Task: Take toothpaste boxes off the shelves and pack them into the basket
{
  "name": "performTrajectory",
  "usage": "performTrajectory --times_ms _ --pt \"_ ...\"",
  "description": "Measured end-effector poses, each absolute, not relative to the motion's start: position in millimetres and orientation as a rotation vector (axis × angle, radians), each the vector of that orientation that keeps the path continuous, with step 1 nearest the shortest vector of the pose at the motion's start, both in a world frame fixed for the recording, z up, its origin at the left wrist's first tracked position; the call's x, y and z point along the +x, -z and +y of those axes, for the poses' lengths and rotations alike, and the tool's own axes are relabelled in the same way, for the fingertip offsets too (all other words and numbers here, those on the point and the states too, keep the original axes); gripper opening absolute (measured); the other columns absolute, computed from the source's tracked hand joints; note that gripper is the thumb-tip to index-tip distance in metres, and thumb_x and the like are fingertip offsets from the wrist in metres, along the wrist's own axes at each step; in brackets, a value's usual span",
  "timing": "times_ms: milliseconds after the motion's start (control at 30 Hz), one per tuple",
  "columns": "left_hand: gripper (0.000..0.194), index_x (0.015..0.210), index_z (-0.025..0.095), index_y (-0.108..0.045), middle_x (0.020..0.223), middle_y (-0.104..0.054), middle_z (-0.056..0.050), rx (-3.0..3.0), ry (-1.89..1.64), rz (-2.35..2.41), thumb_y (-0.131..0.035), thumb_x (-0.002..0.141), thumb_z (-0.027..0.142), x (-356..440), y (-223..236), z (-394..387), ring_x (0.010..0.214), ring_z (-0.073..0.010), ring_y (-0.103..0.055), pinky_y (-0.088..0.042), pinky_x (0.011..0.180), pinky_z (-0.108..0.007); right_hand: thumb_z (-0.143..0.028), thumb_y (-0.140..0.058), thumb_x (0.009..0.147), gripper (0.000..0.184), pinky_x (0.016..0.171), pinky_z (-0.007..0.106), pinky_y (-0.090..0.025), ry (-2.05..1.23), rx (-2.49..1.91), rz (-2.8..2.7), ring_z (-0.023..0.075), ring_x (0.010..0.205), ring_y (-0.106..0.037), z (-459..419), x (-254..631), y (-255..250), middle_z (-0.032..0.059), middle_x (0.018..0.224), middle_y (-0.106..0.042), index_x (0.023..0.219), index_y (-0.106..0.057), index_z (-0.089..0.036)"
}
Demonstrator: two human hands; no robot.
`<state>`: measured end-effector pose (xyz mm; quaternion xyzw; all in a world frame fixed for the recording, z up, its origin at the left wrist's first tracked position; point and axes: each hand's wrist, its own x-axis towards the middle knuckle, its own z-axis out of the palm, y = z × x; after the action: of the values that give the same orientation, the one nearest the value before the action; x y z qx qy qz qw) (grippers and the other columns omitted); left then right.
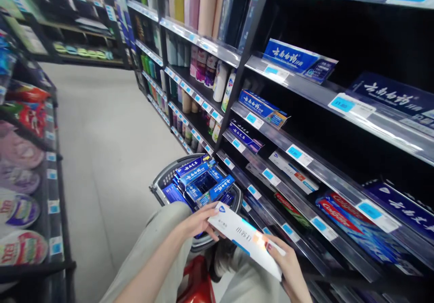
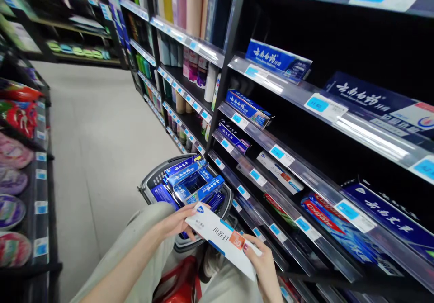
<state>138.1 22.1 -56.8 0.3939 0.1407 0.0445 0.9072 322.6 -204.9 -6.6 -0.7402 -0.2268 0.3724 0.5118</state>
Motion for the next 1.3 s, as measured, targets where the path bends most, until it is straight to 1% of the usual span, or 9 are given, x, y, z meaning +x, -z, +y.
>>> performTrajectory --times_ms 267,433,567,700,933,1000,1100,1167,1300 --pt "0.051 0.113 0.017 -0.056 0.088 -0.070 -0.010 0.717 -0.223 0.281 -0.070 0.067 0.033 143 59 20 0.075 -0.0278 -0.068 -0.057 0.052 -0.035 -0.046 -0.081 0.058 0.054 0.073 0.033 -0.051 -0.814 -1.592 -0.306 0.0251 0.083 -0.065 -209 322 3 0.0089 0.098 -0.070 0.104 -0.067 -0.020" --pt "0.055 0.098 0.017 -0.067 0.087 -0.071 -0.005 0.691 -0.336 0.132 -0.081 0.046 0.014 138 57 23 0.076 -0.0185 -0.066 -0.050 0.065 -0.023 -0.036 -0.088 0.047 0.058 0.079 0.038 -0.052 -0.712 -1.373 -0.297 0.0270 0.088 -0.065 -220 319 11 0.0088 0.097 -0.071 0.100 -0.066 -0.024" --pt "0.063 0.095 0.016 -0.069 0.099 -0.070 -0.008 0.746 -0.300 -0.039 -0.087 0.035 0.011 132 57 26 0.094 -0.0246 -0.063 -0.048 0.081 -0.031 -0.037 -0.088 0.047 0.054 0.093 0.046 -0.045 -0.676 -1.317 -0.556 0.0318 0.107 -0.059 -229 313 6 0.0095 0.106 -0.068 0.095 -0.067 -0.027" --pt "0.058 0.093 0.018 -0.070 0.108 -0.067 -0.009 0.826 -0.316 -0.126 -0.089 0.038 0.015 129 55 28 0.097 -0.0238 -0.061 -0.046 0.081 -0.031 -0.038 -0.086 0.052 0.046 0.091 0.048 -0.045 -0.671 -1.302 -0.686 0.0327 0.112 -0.056 -232 306 2 0.0082 0.116 -0.063 0.092 -0.066 -0.030" --pt "0.059 0.093 0.018 -0.068 0.110 -0.064 -0.007 0.811 -0.283 -0.115 -0.088 0.037 0.014 128 57 29 0.099 -0.0234 -0.058 -0.043 0.083 -0.031 -0.044 -0.085 0.052 0.048 0.085 0.041 -0.050 -0.548 -1.377 -0.669 0.0282 0.102 -0.061 -231 302 -3 0.0084 0.109 -0.064 0.094 -0.067 -0.028" --pt "0.058 0.094 0.019 -0.066 0.109 -0.063 -0.005 0.780 -0.273 -0.025 -0.083 0.040 0.009 131 60 27 0.099 -0.0226 -0.057 -0.044 0.080 -0.029 -0.040 -0.084 0.056 0.046 0.081 0.040 -0.052 -0.444 -1.445 -0.813 0.0279 0.097 -0.063 -228 299 -13 0.0099 0.103 -0.066 0.098 -0.068 -0.026" --pt "0.055 0.091 0.021 -0.061 0.099 -0.062 0.000 0.760 -0.274 0.159 -0.068 0.041 -0.002 141 65 24 0.086 -0.0154 -0.056 -0.040 0.064 -0.020 -0.028 -0.082 0.059 0.048 0.072 0.036 -0.055 -0.198 -1.567 -1.064 0.0267 0.090 -0.064 -217 276 -34 0.0102 0.098 -0.067 0.105 -0.067 -0.024" --pt "0.051 0.086 0.021 -0.058 0.100 -0.062 0.000 0.726 -0.252 0.240 -0.062 0.041 -0.002 147 67 22 0.079 -0.0135 -0.055 -0.037 0.058 -0.019 -0.024 -0.079 0.061 0.050 0.069 0.034 -0.054 0.009 -1.643 -1.145 0.0255 0.087 -0.064 -205 250 -50 0.0091 0.097 -0.067 0.109 -0.066 -0.024" --pt "0.042 0.086 0.019 -0.058 0.118 -0.057 -0.005 0.710 -0.221 0.310 -0.069 0.048 0.005 153 65 18 0.081 -0.0160 -0.058 -0.043 0.063 -0.024 -0.022 -0.067 0.073 0.039 0.070 0.035 -0.052 0.253 -1.733 -1.297 0.0251 0.084 -0.063 -183 201 -79 0.0087 0.097 -0.069 0.112 -0.064 -0.022"
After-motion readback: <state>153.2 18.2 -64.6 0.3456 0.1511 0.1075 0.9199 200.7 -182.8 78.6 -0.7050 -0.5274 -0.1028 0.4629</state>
